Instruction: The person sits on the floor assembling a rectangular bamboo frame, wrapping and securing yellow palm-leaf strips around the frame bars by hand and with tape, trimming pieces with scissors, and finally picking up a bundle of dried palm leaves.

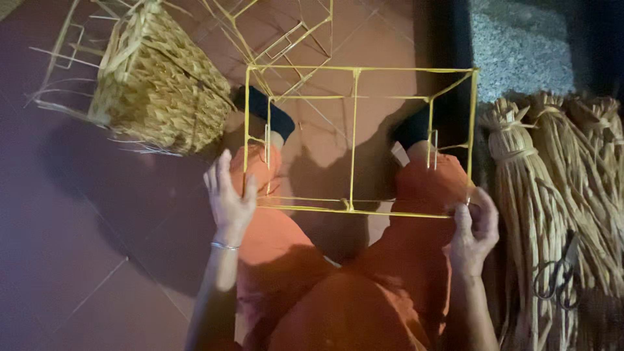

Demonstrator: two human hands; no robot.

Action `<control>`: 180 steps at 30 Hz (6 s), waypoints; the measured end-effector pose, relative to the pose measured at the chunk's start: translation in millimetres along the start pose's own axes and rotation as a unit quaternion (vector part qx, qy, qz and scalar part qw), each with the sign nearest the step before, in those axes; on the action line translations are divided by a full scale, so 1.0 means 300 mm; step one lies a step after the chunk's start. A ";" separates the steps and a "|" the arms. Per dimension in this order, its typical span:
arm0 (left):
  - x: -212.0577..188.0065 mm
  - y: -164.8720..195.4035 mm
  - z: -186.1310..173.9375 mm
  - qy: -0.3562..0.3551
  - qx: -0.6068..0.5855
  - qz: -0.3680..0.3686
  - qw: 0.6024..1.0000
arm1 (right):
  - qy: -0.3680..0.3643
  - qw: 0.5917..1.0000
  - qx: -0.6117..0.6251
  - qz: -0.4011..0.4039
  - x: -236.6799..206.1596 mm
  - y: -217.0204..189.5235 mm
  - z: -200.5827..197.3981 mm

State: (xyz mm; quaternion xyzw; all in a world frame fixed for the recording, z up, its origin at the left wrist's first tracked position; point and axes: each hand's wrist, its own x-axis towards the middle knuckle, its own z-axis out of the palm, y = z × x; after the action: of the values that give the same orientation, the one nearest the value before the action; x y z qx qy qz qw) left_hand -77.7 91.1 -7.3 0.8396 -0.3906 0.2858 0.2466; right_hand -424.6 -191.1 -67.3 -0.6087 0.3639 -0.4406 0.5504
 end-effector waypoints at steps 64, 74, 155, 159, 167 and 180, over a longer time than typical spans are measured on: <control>0.007 0.279 0.323 -0.498 -0.441 -0.168 0.728 | 0.086 0.697 -0.708 0.078 0.424 0.294 -0.720; -0.005 0.278 0.322 -0.496 -0.443 -0.168 0.728 | 0.373 0.921 -0.080 0.074 0.420 0.195 -1.055; -0.093 0.248 0.213 -0.498 -0.351 -0.159 0.777 | 0.618 0.705 -0.339 -0.077 -0.459 -0.069 -1.293; -0.101 0.250 0.225 -0.490 -0.364 -0.153 0.778 | 0.444 0.662 -0.589 -0.133 -0.279 -0.089 -1.240; -0.225 0.144 0.309 -0.405 -0.308 -0.072 0.858 | 0.106 0.777 -0.615 -0.086 0.468 0.153 -0.845; -0.230 0.136 0.346 -0.345 -0.280 -0.089 0.891 | 0.048 0.647 -0.755 0.093 0.813 0.331 -0.650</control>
State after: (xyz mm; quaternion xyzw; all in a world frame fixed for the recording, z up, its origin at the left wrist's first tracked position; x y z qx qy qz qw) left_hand -117.1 37.0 -120.2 0.8124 -0.4390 -0.1665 0.3457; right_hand -518.6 -498.5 -131.4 -0.7543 0.6515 0.0115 -0.0803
